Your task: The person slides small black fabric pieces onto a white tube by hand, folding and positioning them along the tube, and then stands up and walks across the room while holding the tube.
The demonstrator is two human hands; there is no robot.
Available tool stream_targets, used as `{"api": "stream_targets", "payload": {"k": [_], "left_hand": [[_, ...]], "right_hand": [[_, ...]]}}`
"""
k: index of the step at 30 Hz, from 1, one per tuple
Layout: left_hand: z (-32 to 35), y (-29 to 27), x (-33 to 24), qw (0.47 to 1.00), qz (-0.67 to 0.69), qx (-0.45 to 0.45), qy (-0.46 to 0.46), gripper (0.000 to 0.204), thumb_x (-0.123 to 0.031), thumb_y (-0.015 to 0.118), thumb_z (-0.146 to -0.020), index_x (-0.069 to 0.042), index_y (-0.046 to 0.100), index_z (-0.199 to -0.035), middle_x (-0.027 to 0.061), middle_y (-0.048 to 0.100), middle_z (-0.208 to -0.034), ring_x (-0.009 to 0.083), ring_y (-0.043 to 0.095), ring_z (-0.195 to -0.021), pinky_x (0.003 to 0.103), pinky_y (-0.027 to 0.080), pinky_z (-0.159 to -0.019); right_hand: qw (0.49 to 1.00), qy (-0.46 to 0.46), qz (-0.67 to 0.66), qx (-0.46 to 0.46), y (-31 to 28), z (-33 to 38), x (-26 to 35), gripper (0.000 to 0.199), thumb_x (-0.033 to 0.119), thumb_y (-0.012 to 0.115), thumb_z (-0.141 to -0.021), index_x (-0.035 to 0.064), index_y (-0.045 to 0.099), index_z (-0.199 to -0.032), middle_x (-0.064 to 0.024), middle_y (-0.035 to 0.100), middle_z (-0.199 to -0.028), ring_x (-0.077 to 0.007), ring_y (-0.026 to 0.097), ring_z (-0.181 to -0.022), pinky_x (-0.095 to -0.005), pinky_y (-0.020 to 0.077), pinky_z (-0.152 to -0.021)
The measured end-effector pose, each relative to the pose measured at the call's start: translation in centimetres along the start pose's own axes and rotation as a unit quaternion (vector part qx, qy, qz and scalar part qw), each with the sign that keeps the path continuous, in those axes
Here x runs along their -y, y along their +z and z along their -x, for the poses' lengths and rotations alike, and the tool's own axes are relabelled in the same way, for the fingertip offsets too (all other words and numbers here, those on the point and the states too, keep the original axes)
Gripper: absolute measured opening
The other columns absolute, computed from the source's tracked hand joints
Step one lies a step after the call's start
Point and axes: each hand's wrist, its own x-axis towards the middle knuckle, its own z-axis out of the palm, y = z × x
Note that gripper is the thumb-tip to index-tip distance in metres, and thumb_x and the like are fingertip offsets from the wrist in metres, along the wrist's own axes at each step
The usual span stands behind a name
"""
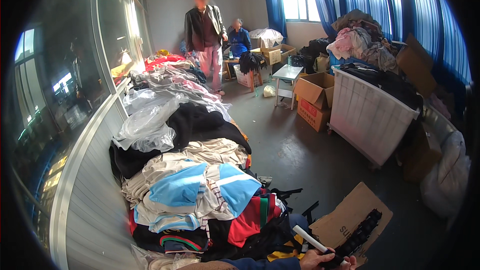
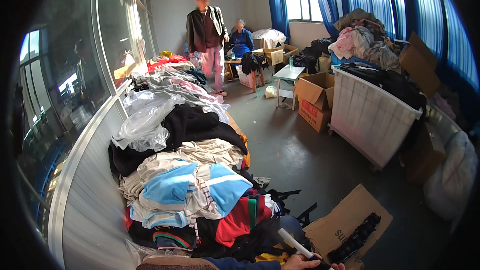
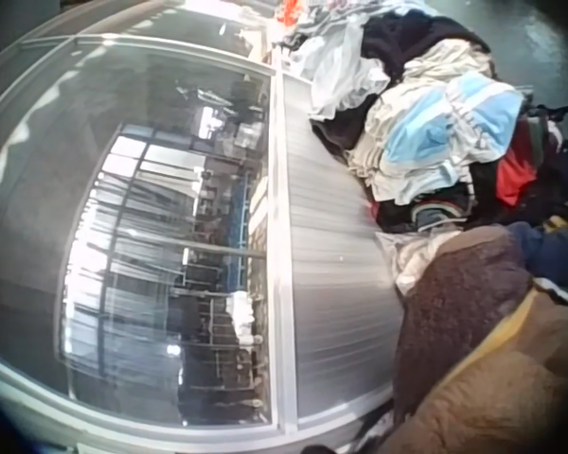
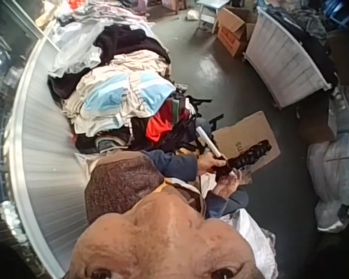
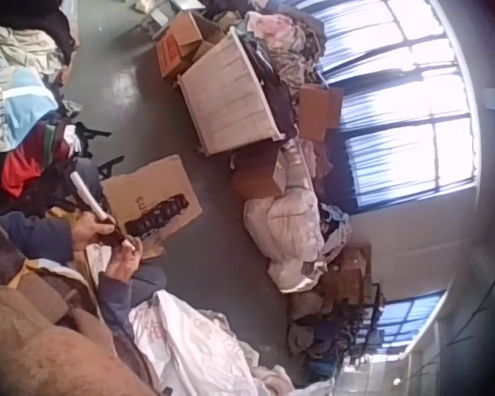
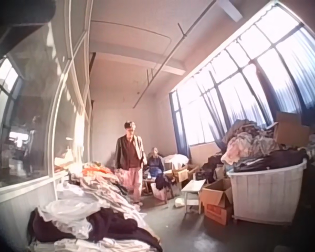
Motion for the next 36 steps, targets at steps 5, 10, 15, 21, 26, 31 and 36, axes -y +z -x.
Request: {"api": "stream_targets", "payload": {"k": [5,10,15,21,26,31,36], "left_hand": [[-0.5,-0.3,1.3,0.999,-0.009,0.032,-0.017,0.015,-0.016,0.064,-0.079,-0.008,0.059,-0.091,0.0031,0.058,-0.076,0.0157,0.054,-0.062,0.029,0.044,-0.051],[-0.7,-0.9,1.4,0.997,-0.037,0.049,-0.039,0.016,-0.013,0.063,-0.079,-0.008,0.059,-0.093,0.0044,0.059,-0.078,0.0168,0.055,-0.064,0.029,0.044,-0.052],[0.3,0.1,-0.1,0.999,-0.010,0.042,-0.016,0.014,-0.008,0.061,-0.078,-0.008,0.059,-0.092,0.0036,0.058,-0.075,0.0162,0.055,-0.063,0.028,0.044,-0.051],[0.6,0.1,0.1,0.998,-0.035,0.047,-0.033,0.013,-0.004,0.060,-0.078,-0.006,0.059,-0.090,0.0048,0.058,-0.075,0.0164,0.055,-0.064,0.028,0.045,-0.053],[1.3,0.3,-0.8,0.990,-0.062,0.095,-0.081,0.017,-0.002,0.059,-0.077,-0.005,0.059,-0.093,0.0067,0.058,-0.077,0.0180,0.055,-0.068,0.029,0.046,-0.057],[0.9,0.3,-0.3,0.995,-0.036,0.035,-0.084,0.020,0.000,0.055,-0.078,-0.003,0.058,-0.097,0.0083,0.059,-0.084,0.0214,0.058,-0.074,0.034,0.049,-0.064],[1.3,0.9,-0.8,0.995,0.008,0.016,-0.101,0.018,0.001,0.054,-0.078,-0.004,0.058,-0.096,0.0082,0.059,-0.083,0.0213,0.059,-0.070,0.033,0.050,-0.062]], "right_hand": [[0.996,0.069,0.046,-0.022,2.4,0.9,0.6,0.024,0.019,0.058,-0.085,0.0001,0.053,-0.100,-0.0125,0.058,-0.093,-0.0228,0.058,-0.083,-0.0352,0.0504,-0.074],[0.993,0.053,0.104,-0.034,2.3,1.0,1.0,0.022,0.014,0.058,-0.084,0.0005,0.054,-0.101,-0.0133,0.059,-0.095,-0.0239,0.058,-0.086,-0.0358,0.0499,-0.078],[0.998,0.054,-0.032,0.006,2.7,0.9,1.1,0.021,0.013,0.058,-0.084,0.0024,0.055,-0.102,-0.0123,0.059,-0.101,-0.0244,0.058,-0.089,-0.0340,0.0493,-0.079],[0.993,0.110,-0.008,-0.044,0.9,0.4,-0.4,0.021,0.014,0.059,-0.084,0.0020,0.056,-0.101,-0.0115,0.060,-0.099,-0.0239,0.058,-0.088,-0.0363,0.0494,-0.077],[0.994,0.073,0.044,-0.067,2.5,1.2,1.0,0.016,0.007,0.058,-0.083,0.0010,0.055,-0.097,-0.0114,0.060,-0.093,-0.0239,0.059,-0.082,-0.0349,0.0503,-0.072],[0.997,0.051,0.053,-0.034,2.5,0.9,0.8,0.017,0.007,0.058,-0.083,0.0014,0.055,-0.099,-0.0120,0.059,-0.094,-0.0239,0.058,-0.082,-0.0339,0.0498,-0.072],[0.997,0.029,0.061,-0.042,3.3,1.0,0.9,0.019,0.008,0.058,-0.083,0.0008,0.054,-0.100,-0.0118,0.060,-0.095,-0.0228,0.059,-0.083,-0.0303,0.0490,-0.069]]}}
